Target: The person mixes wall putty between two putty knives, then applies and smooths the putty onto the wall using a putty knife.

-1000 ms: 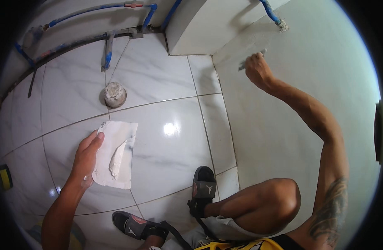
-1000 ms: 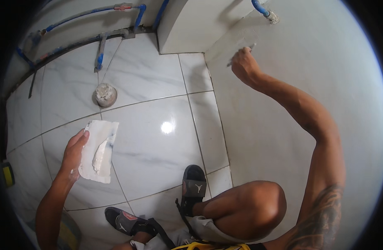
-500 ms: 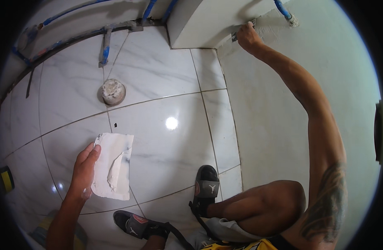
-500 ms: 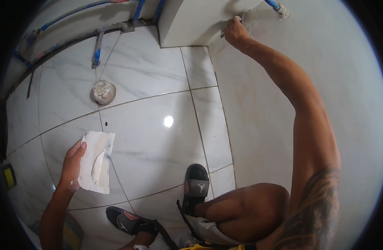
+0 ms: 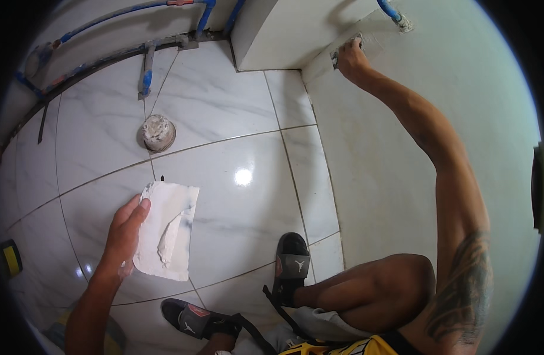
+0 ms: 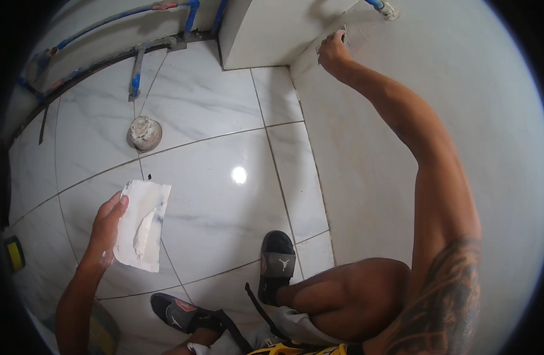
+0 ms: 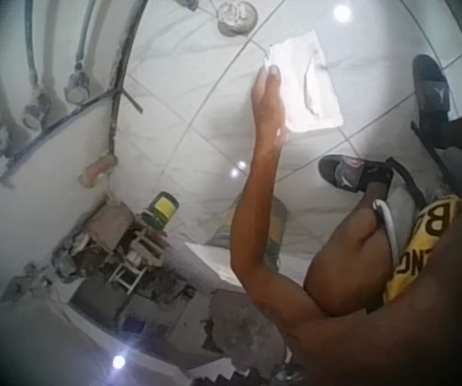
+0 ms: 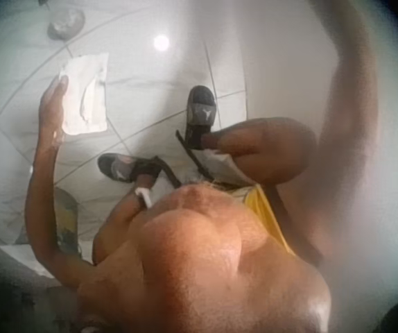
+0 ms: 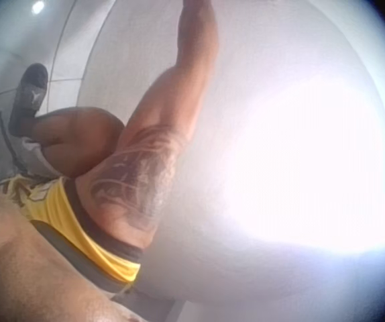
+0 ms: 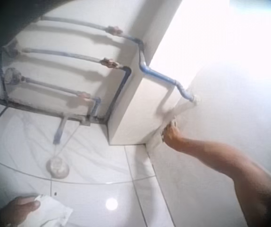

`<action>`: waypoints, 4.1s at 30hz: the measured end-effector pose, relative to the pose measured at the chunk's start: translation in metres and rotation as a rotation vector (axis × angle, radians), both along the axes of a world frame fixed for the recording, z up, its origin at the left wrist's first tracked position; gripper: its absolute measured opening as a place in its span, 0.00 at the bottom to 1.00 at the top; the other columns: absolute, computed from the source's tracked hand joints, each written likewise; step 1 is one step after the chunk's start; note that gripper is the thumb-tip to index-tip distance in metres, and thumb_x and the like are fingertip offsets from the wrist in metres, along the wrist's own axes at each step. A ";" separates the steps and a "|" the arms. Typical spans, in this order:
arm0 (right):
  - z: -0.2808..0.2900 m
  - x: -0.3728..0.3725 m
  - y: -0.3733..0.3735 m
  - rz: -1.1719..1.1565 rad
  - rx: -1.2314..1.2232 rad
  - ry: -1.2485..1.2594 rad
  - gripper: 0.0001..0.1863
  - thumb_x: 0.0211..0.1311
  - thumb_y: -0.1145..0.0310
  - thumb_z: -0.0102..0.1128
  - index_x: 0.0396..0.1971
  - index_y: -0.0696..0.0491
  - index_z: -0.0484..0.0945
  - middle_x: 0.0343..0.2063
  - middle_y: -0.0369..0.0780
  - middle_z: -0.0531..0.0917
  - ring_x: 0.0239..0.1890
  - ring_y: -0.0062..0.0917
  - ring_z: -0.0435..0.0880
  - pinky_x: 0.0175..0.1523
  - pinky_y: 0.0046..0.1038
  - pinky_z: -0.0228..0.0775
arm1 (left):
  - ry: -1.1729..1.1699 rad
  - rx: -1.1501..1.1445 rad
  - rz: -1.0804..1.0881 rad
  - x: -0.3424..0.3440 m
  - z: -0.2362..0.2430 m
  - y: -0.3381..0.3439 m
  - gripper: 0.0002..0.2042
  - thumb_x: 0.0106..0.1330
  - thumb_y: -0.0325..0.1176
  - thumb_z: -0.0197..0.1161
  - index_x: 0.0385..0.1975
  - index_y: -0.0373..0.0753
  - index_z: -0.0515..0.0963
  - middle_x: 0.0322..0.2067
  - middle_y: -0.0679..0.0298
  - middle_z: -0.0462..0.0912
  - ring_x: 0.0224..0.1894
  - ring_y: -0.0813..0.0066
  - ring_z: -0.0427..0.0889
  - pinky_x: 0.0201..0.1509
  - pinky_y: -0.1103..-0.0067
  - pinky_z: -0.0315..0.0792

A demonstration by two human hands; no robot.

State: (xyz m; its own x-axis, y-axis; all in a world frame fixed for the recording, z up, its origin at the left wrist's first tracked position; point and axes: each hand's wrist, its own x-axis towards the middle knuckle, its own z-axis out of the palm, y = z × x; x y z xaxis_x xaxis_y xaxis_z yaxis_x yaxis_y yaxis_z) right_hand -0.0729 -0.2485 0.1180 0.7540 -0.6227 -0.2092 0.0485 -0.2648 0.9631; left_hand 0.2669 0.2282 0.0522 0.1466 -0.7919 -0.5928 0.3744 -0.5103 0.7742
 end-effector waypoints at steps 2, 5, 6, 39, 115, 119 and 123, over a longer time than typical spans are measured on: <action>0.001 -0.002 0.010 -0.020 0.007 0.020 0.16 0.60 0.64 0.53 0.40 0.58 0.84 0.40 0.46 0.81 0.47 0.41 0.78 0.59 0.49 0.59 | -0.009 0.029 0.031 0.005 -0.006 0.004 0.20 0.74 0.39 0.51 0.56 0.29 0.71 0.47 0.60 0.80 0.47 0.78 0.78 0.54 0.80 0.70; 0.003 -0.011 0.028 0.003 -0.008 0.021 0.17 0.61 0.65 0.53 0.42 0.60 0.83 0.43 0.48 0.81 0.49 0.41 0.77 0.59 0.50 0.59 | 0.031 -0.012 -0.008 0.000 0.008 -0.001 0.20 0.74 0.39 0.51 0.56 0.29 0.70 0.47 0.60 0.80 0.48 0.78 0.78 0.54 0.81 0.70; 0.005 -0.012 0.034 -0.051 -0.006 0.062 0.19 0.62 0.64 0.53 0.46 0.61 0.81 0.47 0.49 0.80 0.52 0.44 0.77 0.59 0.53 0.60 | 0.031 -0.017 -0.011 0.000 0.008 -0.002 0.20 0.74 0.39 0.51 0.56 0.29 0.70 0.47 0.60 0.80 0.48 0.78 0.78 0.54 0.81 0.70; 0.079 -0.003 -0.036 0.111 0.126 -0.156 0.12 0.58 0.69 0.54 0.40 0.56 0.80 0.44 0.43 0.80 0.54 0.35 0.76 0.62 0.38 0.62 | 0.081 -0.059 -0.025 -0.001 0.006 0.005 0.21 0.75 0.39 0.52 0.58 0.28 0.69 0.48 0.59 0.80 0.49 0.76 0.79 0.56 0.81 0.70; 0.027 -0.049 0.058 -0.042 0.000 0.000 0.22 0.64 0.66 0.49 0.51 0.65 0.77 0.54 0.52 0.76 0.62 0.46 0.70 0.65 0.50 0.55 | 0.040 -0.090 -0.053 -0.009 0.025 0.001 0.23 0.74 0.40 0.52 0.60 0.27 0.66 0.50 0.56 0.79 0.50 0.74 0.79 0.57 0.80 0.70; 0.030 -0.054 0.082 -0.075 -0.013 0.078 0.22 0.64 0.64 0.51 0.52 0.63 0.78 0.54 0.53 0.76 0.61 0.48 0.71 0.63 0.53 0.57 | 0.039 -0.086 -0.039 -0.010 0.025 0.003 0.23 0.74 0.40 0.52 0.60 0.28 0.67 0.50 0.57 0.79 0.51 0.75 0.79 0.56 0.80 0.70; 0.034 -0.059 0.103 -0.038 -0.012 0.085 0.21 0.63 0.63 0.53 0.49 0.62 0.79 0.50 0.51 0.79 0.57 0.46 0.75 0.61 0.53 0.58 | 0.001 -0.051 0.016 -0.009 0.024 0.005 0.23 0.74 0.40 0.52 0.60 0.28 0.67 0.50 0.57 0.80 0.51 0.75 0.79 0.56 0.80 0.71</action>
